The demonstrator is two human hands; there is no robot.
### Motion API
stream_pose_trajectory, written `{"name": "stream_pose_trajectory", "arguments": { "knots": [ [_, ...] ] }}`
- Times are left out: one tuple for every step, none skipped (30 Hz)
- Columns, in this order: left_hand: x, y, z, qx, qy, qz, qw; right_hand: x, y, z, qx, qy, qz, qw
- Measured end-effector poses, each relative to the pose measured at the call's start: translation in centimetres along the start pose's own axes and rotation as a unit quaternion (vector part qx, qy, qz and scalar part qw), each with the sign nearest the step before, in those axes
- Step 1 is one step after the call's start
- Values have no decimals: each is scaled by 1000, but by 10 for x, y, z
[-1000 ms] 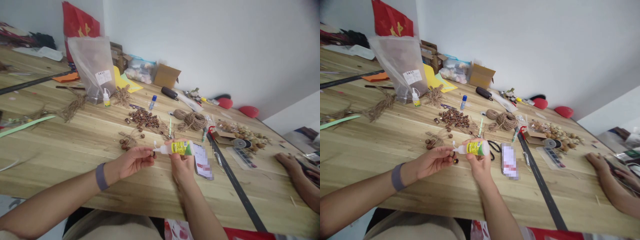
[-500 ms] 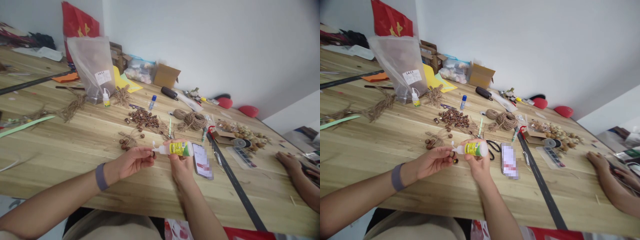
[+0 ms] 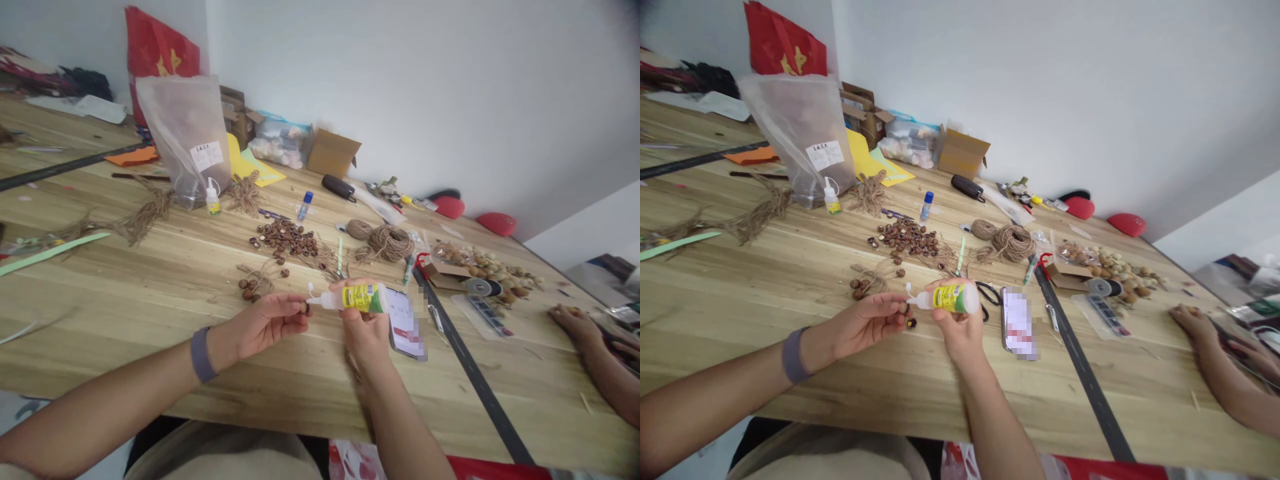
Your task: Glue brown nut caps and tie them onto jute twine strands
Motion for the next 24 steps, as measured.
{"name": "stream_pose_trajectory", "arguments": {
  "knots": [
    [0, 0, 0, 1, 0, -2, 1000, -1, 1, 0, -2, -2, -7, 1000],
    [0, 0, 0, 4, 3, -8, 1000, -1, 2, 0, -4, -3, -14, 1000],
    [1, 0, 0, 8, 8, -17, 1000, -2, 3, 0, -6, -3, -21, 1000],
    [1, 0, 0, 13, 14, -30, 999, -3, 4, -1, -8, 0, -25, 1000],
    [1, 0, 1, 20, 20, -46, 999, -4, 4, -1, -10, 5, -27, 1000],
    [2, 1, 1, 29, 27, -66, 997, -5, 5, -1, -9, 10, -24, 1000],
    [2, 2, 1, 41, 37, -90, 994, -6, 6, -2, -9, 16, -19, 1000],
    [2, 3, 1, 55, 52, -120, 990, -6, 6, -2, -8, 21, -14, 1000],
    [2, 4, 2, 69, 72, -154, 983, -7, 6, -2, -8, 25, -8, 1000],
    [2, 6, 2, 83, 92, -192, 973, -7, 7, -2, -7, 28, -4, 1000],
    [1, 7, 3, 96, 111, -231, 962, -7, 7, -2, -9, 28, -1, 1000],
    [1, 9, 4, 106, 124, -267, 950, -7, 6, -2, -12, 25, 0, 1000],
    [1, 10, 4, 114, 131, -299, 938, -6, 6, -1, -15, 19, -1, 1000],
    [0, 10, 5, 123, 134, -324, 928, -5, 6, -1, -17, 11, -1, 1000],
    [0, 11, 5, 132, 136, -344, 920, -3, 5, -1, -20, 2, 0, 1000],
    [-1, 11, 6, 139, 137, -359, 913, -2, 3, -1, -24, -5, 4, 1000],
    [-1, 11, 7, 145, 138, -372, 906, 0, 2, -1, -27, -9, 11, 1000],
    [-1, 11, 7, 149, 139, -383, 901, 1, -1, -1, -33, -12, 20, 999],
    [-2, 10, 8, 150, 139, -395, 896, 2, -4, -2, -44, -14, 29, 999],
    [-2, 10, 8, 149, 140, -406, 891, 4, -7, -2, -55, -19, 37, 998],
    [-2, 10, 8, 147, 143, -416, 886, 6, -9, -3, -66, -27, 42, 997],
    [-3, 10, 8, 145, 146, -424, 882, 7, -12, -3, -74, -36, 44, 996],
    [-3, 10, 8, 142, 149, -430, 879, 8, -13, -3, -79, -47, 45, 995],
    [-4, 10, 7, 139, 149, -432, 878, 9, -14, -3, -81, -56, 46, 994]
  ]
}}
Point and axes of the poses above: each hand's wrist, its own z-axis away from the middle knuckle, its own x-axis out of the palm, y = z × x, the point moved 3 cm from there along -z, towards the middle knuckle, and after that the axes turned 13 degrees about -y, right-handed, at the moved point
